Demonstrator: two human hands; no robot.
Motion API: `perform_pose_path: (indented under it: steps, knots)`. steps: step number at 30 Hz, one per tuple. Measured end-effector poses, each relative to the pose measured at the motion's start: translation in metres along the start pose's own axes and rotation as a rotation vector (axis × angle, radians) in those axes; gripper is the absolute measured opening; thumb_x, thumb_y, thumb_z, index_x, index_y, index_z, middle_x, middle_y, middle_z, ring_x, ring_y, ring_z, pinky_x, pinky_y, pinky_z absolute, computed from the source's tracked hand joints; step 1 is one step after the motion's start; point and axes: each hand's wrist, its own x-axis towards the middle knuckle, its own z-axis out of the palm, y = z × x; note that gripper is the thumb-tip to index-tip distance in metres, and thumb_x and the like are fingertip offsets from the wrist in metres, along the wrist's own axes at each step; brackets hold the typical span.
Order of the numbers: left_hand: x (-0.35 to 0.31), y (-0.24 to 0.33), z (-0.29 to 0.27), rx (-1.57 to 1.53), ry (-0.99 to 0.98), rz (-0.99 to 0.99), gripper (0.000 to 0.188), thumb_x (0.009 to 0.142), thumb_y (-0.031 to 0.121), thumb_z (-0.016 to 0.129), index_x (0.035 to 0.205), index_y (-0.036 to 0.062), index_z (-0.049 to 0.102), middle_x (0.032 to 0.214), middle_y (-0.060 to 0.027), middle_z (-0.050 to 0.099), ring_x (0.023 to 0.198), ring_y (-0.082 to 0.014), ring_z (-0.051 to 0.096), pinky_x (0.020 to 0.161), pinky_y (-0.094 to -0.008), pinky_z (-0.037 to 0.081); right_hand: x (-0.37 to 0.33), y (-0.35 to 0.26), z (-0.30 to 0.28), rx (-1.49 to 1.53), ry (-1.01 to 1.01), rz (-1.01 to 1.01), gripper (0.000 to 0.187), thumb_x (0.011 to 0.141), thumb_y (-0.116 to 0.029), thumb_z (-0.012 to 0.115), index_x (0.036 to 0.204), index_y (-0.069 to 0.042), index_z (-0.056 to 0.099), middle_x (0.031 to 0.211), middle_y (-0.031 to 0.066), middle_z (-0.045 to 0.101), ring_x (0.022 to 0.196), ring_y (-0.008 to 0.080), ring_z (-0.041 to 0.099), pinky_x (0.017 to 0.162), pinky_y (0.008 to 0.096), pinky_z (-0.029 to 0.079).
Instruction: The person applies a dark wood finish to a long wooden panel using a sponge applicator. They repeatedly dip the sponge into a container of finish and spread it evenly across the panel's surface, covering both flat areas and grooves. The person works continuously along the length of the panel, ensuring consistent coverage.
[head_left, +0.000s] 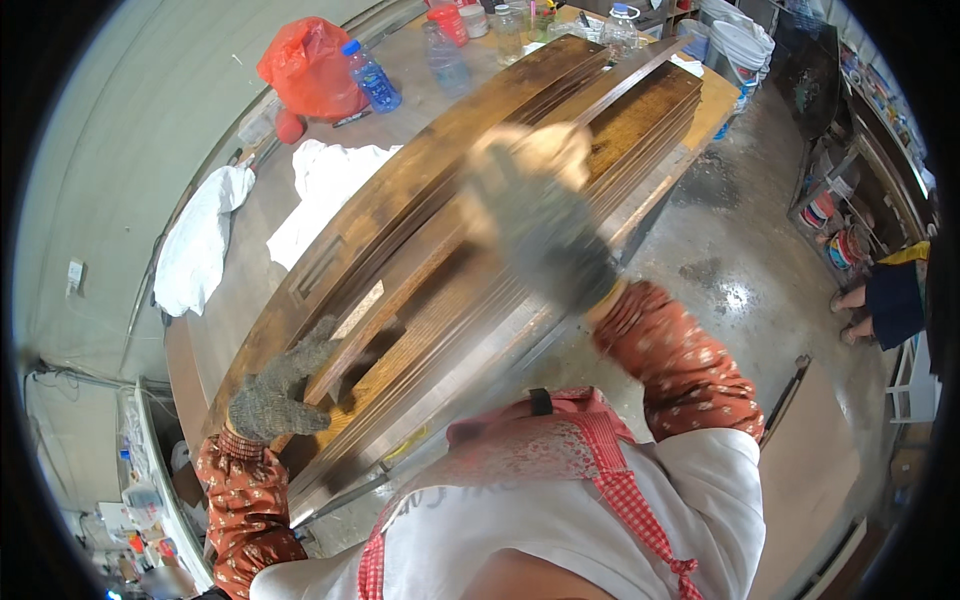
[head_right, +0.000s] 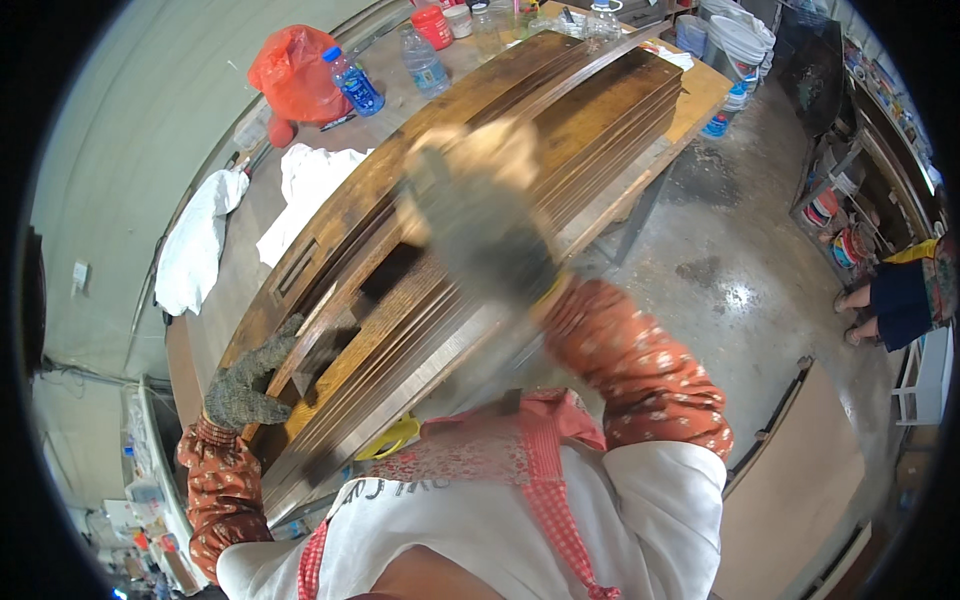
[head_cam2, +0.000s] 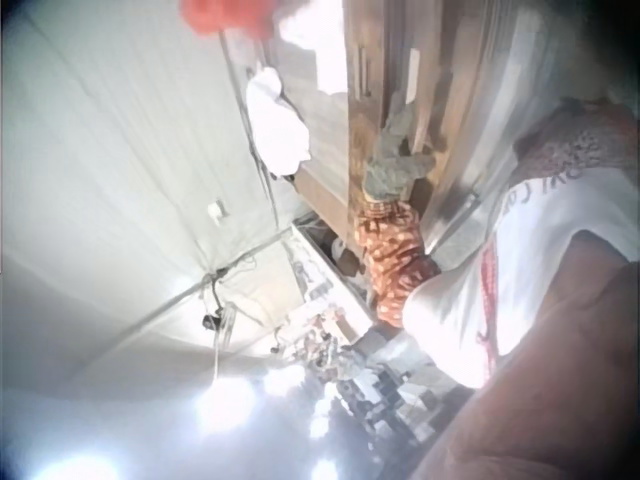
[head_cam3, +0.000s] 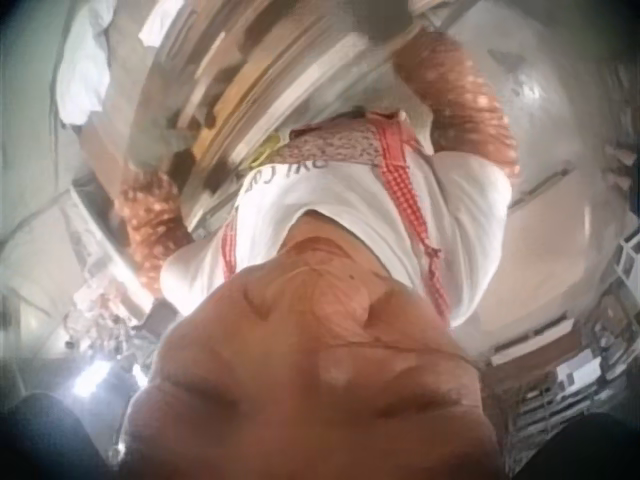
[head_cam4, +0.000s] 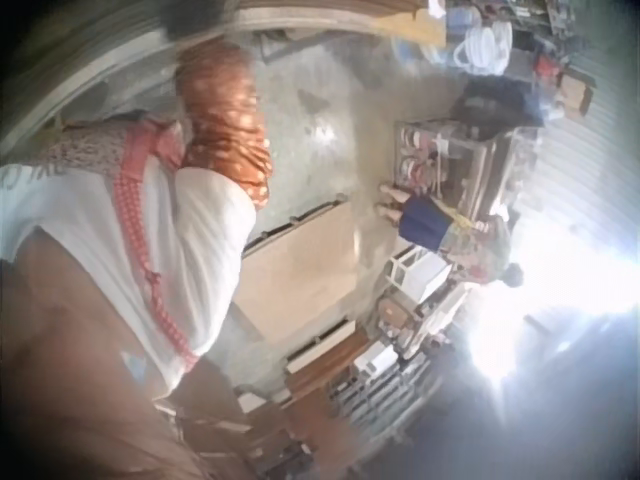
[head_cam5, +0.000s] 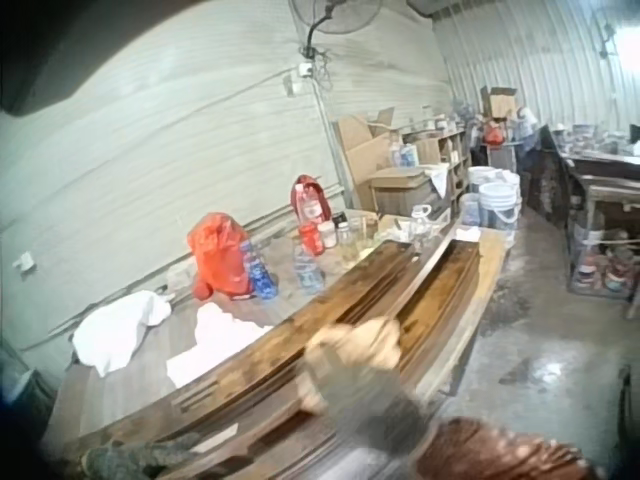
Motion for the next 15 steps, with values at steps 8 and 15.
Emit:
perform_pose_path:
  steps: [8,15]
  knots:
    - [0.013,-0.013,0.039,0.636,0.343,0.244,0.108,0.061,0.037,0.087,0.151,0.0136,0.031,0.156,-0.0203,0.025,0.146,-0.0372,0.022,0.118,-0.0475,0.021,-0.017,0.199,0.011,0.144,-0.027,0.608,0.052,0.086,-0.018,0.055,0.137,-0.010,0.048,0.132,0.0198,0.053,0.117,0.0396,0.054,0.099,0.0454,0.044]
    - [-0.022,-0.036,0.033,0.542,0.468,0.023,0.120,0.054,0.065,0.083,0.149,0.0106,0.033,0.150,-0.0224,0.034,0.143,-0.0386,0.028,0.118,-0.0492,0.017,0.041,0.144,-0.010,0.287,0.206,0.292,0.053,0.085,-0.016,0.067,0.136,-0.012,0.053,0.131,0.0133,0.059,0.120,0.0302,0.057,0.101,0.0373,0.045]
